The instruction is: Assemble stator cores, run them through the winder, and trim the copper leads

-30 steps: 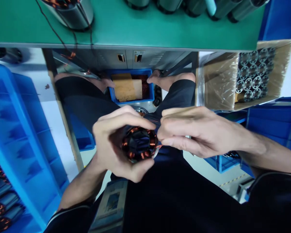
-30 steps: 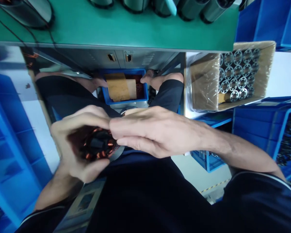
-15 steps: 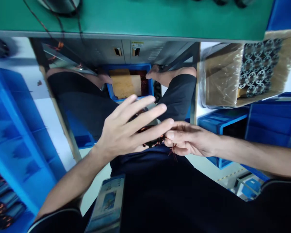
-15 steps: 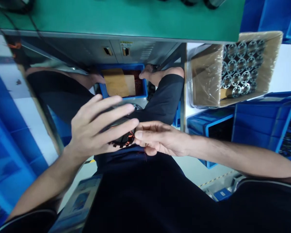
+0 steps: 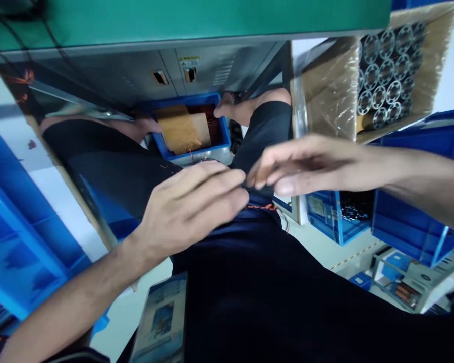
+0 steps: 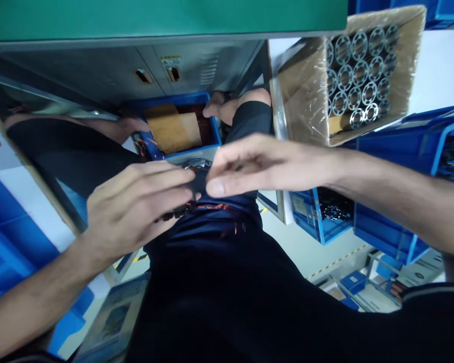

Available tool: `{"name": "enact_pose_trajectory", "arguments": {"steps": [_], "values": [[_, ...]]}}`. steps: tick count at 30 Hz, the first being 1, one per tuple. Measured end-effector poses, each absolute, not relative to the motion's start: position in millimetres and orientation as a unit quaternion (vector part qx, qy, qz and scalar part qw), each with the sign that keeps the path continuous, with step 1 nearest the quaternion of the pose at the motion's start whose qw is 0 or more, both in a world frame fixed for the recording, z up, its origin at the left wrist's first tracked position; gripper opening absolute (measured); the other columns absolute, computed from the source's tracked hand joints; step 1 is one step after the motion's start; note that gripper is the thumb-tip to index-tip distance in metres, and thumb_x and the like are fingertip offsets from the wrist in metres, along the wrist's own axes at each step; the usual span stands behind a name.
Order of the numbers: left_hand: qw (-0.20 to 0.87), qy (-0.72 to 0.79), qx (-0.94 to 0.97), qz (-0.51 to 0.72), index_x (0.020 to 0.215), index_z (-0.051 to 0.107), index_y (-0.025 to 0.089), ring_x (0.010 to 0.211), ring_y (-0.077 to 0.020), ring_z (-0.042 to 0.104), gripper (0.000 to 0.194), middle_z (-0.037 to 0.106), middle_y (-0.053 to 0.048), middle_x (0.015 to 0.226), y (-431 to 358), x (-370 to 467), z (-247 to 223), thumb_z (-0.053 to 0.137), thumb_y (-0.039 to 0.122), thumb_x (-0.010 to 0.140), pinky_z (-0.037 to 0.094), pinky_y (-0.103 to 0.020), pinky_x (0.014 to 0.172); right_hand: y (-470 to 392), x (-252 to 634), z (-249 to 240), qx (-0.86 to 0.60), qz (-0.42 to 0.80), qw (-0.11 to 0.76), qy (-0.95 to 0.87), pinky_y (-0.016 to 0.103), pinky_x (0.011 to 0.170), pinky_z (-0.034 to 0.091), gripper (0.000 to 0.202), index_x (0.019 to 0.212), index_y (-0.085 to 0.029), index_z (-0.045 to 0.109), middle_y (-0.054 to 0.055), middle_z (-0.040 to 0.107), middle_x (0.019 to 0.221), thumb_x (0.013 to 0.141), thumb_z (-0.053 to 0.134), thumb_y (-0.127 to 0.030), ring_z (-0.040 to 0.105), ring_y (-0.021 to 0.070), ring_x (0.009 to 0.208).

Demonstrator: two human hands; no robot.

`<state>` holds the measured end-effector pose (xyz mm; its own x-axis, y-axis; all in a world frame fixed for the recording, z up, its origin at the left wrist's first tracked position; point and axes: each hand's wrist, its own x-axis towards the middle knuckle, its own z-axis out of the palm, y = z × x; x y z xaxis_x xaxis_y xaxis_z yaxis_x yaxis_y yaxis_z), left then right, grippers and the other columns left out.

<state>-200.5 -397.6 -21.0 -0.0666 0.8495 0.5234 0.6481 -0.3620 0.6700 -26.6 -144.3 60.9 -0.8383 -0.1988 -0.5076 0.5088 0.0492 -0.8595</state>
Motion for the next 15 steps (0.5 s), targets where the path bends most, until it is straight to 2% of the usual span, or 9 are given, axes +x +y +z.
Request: {"name": "enact_pose_trajectory", "arguments": {"steps": [2, 3, 5, 7, 9, 10, 11, 13, 15], "values": [[0.087, 0.532, 0.704, 0.463, 0.117, 0.082, 0.037, 0.109, -0.0289, 0.092, 0.026, 0.092, 0.004, 0.125, -393, -203, -17, 0.089, 0.02, 0.099, 0.079, -0.05, 0.104, -161, -24, 46, 0.14, -0.76, 0.379, 0.508, 0.031, 0.089, 0.073, 0.036, 0.113, -0.019, 0.083, 0.006, 0.089, 0.109, 0.113, 0.083, -0.055, 0.087, 0.0177, 0.098], [0.083, 0.523, 0.716, 0.455, 0.112, 0.082, 0.039, 0.105, -0.0277, 0.092, 0.026, 0.092, 0.007, 0.121, -391, -203, -15, 0.089, 0.018, 0.098, 0.08, -0.05, 0.101, -170, -22, 39, 0.145, -0.775, 0.408, 0.46, 0.03, 0.084, 0.073, 0.039, 0.108, -0.018, 0.081, 0.006, 0.088, 0.101, 0.113, 0.082, -0.057, 0.086, 0.0165, 0.088], [0.063, 0.507, 0.74, 0.437, 0.107, 0.081, 0.04, 0.101, -0.0258, 0.092, 0.027, 0.091, 0.01, 0.115, -389, -201, -11, 0.088, 0.016, 0.096, 0.081, -0.046, 0.095, -186, -19, 28, 0.109, -0.754, 0.398, 0.511, 0.024, 0.07, 0.069, 0.044, 0.098, -0.017, 0.076, 0.0, 0.081, 0.083, 0.117, 0.077, -0.056, 0.077, 0.0109, 0.068], [0.01, 0.508, 0.75, 0.424, 0.105, 0.08, 0.036, 0.102, -0.0271, 0.092, 0.023, 0.092, 0.006, 0.115, -391, -199, -9, 0.088, 0.017, 0.095, 0.079, -0.044, 0.092, -196, -18, 27, -0.01, -0.601, 0.265, 0.754, 0.015, 0.057, 0.058, 0.046, 0.089, -0.017, 0.071, -0.009, 0.069, 0.068, 0.122, 0.072, -0.05, 0.063, 0.0043, 0.053], [0.032, 0.559, 0.713, 0.422, 0.109, 0.079, 0.03, 0.101, -0.0303, 0.09, 0.02, 0.092, -0.002, 0.114, -396, -197, -9, 0.09, 0.024, 0.094, 0.076, -0.047, 0.094, -196, -21, 33, -0.149, -0.335, 0.065, 0.928, 0.013, 0.047, 0.049, 0.044, 0.083, -0.02, 0.07, -0.013, 0.06, 0.062, 0.123, 0.069, -0.039, 0.053, 0.0041, 0.049], [0.112, 0.591, 0.676, 0.425, 0.112, 0.078, 0.027, 0.097, -0.0301, 0.089, 0.021, 0.091, -0.004, 0.109, -400, -197, -10, 0.09, 0.03, 0.095, 0.075, -0.047, 0.094, -193, -24, 38, -0.195, -0.228, -0.012, 0.954, 0.016, 0.045, 0.046, 0.043, 0.081, -0.022, 0.07, -0.013, 0.058, 0.06, 0.123, 0.068, -0.033, 0.052, 0.0059, 0.049], [0.238, 0.611, 0.62, 0.431, 0.114, 0.076, 0.026, 0.091, -0.0288, 0.087, 0.023, 0.09, -0.005, 0.104, -405, -197, -11, 0.088, 0.036, 0.098, 0.073, -0.045, 0.092, -189, -27, 43, -0.222, -0.164, -0.065, 0.959, 0.02, 0.043, 0.044, 0.043, 0.079, -0.024, 0.071, -0.013, 0.056, 0.059, 0.122, 0.068, -0.027, 0.05, 0.0081, 0.05], [0.527, 0.576, 0.447, 0.437, 0.119, 0.074, 0.025, 0.087, -0.0264, 0.084, 0.033, 0.088, -0.006, 0.1, -417, -199, -16, 0.082, 0.053, 0.104, 0.067, -0.04, 0.086, -178, -32, 52, -0.242, -0.147, -0.101, 0.954, 0.028, 0.044, 0.038, 0.043, 0.077, -0.025, 0.069, -0.011, 0.054, 0.06, 0.119, 0.068, -0.015, 0.048, 0.0111, 0.052], [0.701, 0.484, 0.271, 0.448, 0.122, 0.073, 0.024, 0.094, -0.0297, 0.084, 0.049, 0.09, -0.01, 0.106, -431, -199, -24, 0.077, 0.07, 0.104, 0.064, -0.04, 0.087, -165, -36, 57, -0.235, -0.16, -0.117, 0.952, 0.034, 0.05, 0.031, 0.039, 0.08, -0.024, 0.067, -0.009, 0.052, 0.062, 0.117, 0.072, -0.013, 0.046, 0.0114, 0.054]]}}
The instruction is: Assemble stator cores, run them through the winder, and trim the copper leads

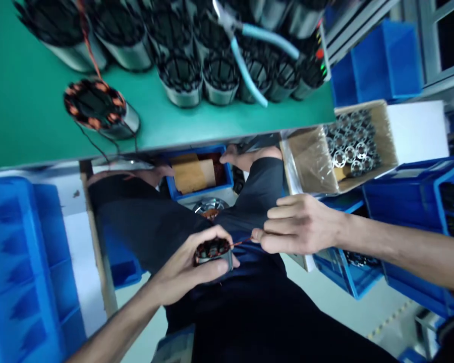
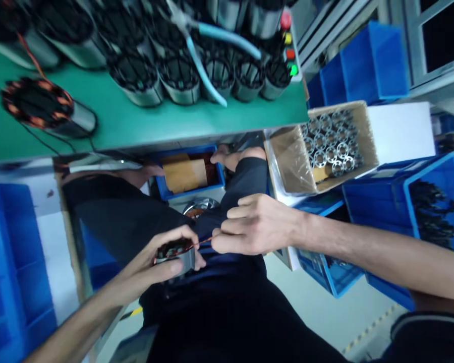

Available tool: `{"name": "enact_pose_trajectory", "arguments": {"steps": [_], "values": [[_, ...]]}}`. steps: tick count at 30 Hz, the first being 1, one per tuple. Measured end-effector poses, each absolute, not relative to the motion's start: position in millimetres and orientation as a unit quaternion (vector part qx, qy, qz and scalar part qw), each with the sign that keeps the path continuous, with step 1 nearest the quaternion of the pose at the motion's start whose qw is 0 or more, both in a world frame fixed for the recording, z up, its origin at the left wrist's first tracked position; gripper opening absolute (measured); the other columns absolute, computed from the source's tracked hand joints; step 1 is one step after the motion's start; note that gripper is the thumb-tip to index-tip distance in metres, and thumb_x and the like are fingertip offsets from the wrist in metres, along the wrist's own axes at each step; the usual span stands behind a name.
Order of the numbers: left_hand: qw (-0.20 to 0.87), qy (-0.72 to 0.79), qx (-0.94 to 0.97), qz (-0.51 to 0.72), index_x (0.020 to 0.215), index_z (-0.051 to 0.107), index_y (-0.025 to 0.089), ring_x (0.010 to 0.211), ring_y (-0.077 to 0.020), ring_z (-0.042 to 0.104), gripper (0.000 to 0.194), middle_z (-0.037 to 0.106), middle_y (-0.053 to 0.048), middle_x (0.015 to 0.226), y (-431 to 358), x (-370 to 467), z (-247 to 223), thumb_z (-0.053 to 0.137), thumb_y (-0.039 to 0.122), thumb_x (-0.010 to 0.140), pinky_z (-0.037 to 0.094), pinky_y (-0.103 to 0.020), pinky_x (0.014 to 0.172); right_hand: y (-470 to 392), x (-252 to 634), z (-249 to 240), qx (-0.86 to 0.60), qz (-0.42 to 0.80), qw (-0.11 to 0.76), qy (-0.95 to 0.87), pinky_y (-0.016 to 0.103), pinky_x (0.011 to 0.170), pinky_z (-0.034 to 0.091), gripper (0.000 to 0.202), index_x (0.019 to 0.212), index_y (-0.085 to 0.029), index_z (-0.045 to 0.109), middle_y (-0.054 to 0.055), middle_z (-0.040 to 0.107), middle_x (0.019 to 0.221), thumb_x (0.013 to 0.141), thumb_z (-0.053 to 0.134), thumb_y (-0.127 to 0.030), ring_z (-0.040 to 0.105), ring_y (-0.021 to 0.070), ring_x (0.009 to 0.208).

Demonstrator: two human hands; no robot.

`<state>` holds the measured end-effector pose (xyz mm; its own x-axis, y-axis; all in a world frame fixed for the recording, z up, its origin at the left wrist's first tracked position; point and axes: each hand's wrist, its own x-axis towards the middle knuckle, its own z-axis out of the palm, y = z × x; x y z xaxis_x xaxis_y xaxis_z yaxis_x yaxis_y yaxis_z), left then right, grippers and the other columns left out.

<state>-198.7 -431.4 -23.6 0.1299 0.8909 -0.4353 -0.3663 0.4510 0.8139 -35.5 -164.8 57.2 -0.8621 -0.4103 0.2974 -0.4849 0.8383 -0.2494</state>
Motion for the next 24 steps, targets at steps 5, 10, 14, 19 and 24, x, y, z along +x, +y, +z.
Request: {"name": "enact_pose_trajectory", "arguments": {"steps": [5, 10, 14, 19, 24], "values": [[0.663, 0.484, 0.001, 0.571, 0.115, 0.084, 0.023, 0.111, -0.0398, 0.084, 0.075, 0.089, -0.014, 0.104, -470, -184, -53, 0.078, 0.093, 0.091, 0.065, -0.051, 0.111, -125, -47, 68, 0.067, 0.211, 0.105, -0.969, 0.03, 0.062, 0.04, 0.026, 0.095, -0.023, 0.073, -0.004, 0.069, 0.074, 0.119, 0.075, -0.032, 0.058, 0.0126, 0.063], [0.571, 0.545, -0.138, 0.598, 0.106, 0.093, 0.031, 0.119, -0.0339, 0.078, 0.06, 0.088, -0.008, 0.124, -477, -166, -63, 0.089, 0.087, 0.085, 0.069, -0.04, 0.102, -86, -115, 75, -0.118, 0.069, 0.109, -0.985, 0.033, 0.077, 0.048, 0.035, 0.129, -0.026, 0.09, 0.007, 0.092, 0.109, 0.124, 0.061, -0.044, 0.081, 0.0227, 0.092], [0.53, 0.63, -0.067, 0.564, 0.109, 0.09, 0.032, 0.103, -0.036, 0.076, 0.058, 0.083, -0.006, 0.105, -474, -163, -51, 0.088, 0.084, 0.084, 0.068, -0.045, 0.095, -61, -182, 82, -0.227, -0.049, 0.028, -0.972, 0.041, 0.085, 0.051, 0.045, 0.15, -0.024, 0.086, 0.018, 0.092, 0.119, 0.123, 0.053, -0.04, 0.084, 0.0362, 0.106], [0.423, 0.722, 0.072, 0.542, 0.117, 0.085, 0.032, 0.086, -0.0282, 0.069, 0.059, 0.078, -0.003, 0.098, -485, -167, -46, 0.095, 0.078, 0.082, 0.06, -0.039, 0.082, -55, -213, 88, -0.245, -0.083, -0.024, -0.966, 0.043, 0.09, 0.054, 0.042, 0.148, -0.021, 0.085, 0.023, 0.089, 0.128, 0.12, 0.057, -0.034, 0.083, 0.0395, 0.113], [0.407, 0.729, 0.105, 0.541, 0.134, 0.077, 0.029, 0.094, -0.0284, 0.079, 0.063, 0.083, -0.003, 0.108, -500, -168, -66, 0.094, 0.07, 0.089, 0.064, -0.037, 0.089, -56, -197, 94, -0.218, -0.083, 0.027, -0.972, 0.052, 0.102, 0.058, 0.041, 0.145, -0.016, 0.08, 0.024, 0.085, 0.129, 0.122, 0.051, -0.033, 0.076, 0.0423, 0.126]]}}
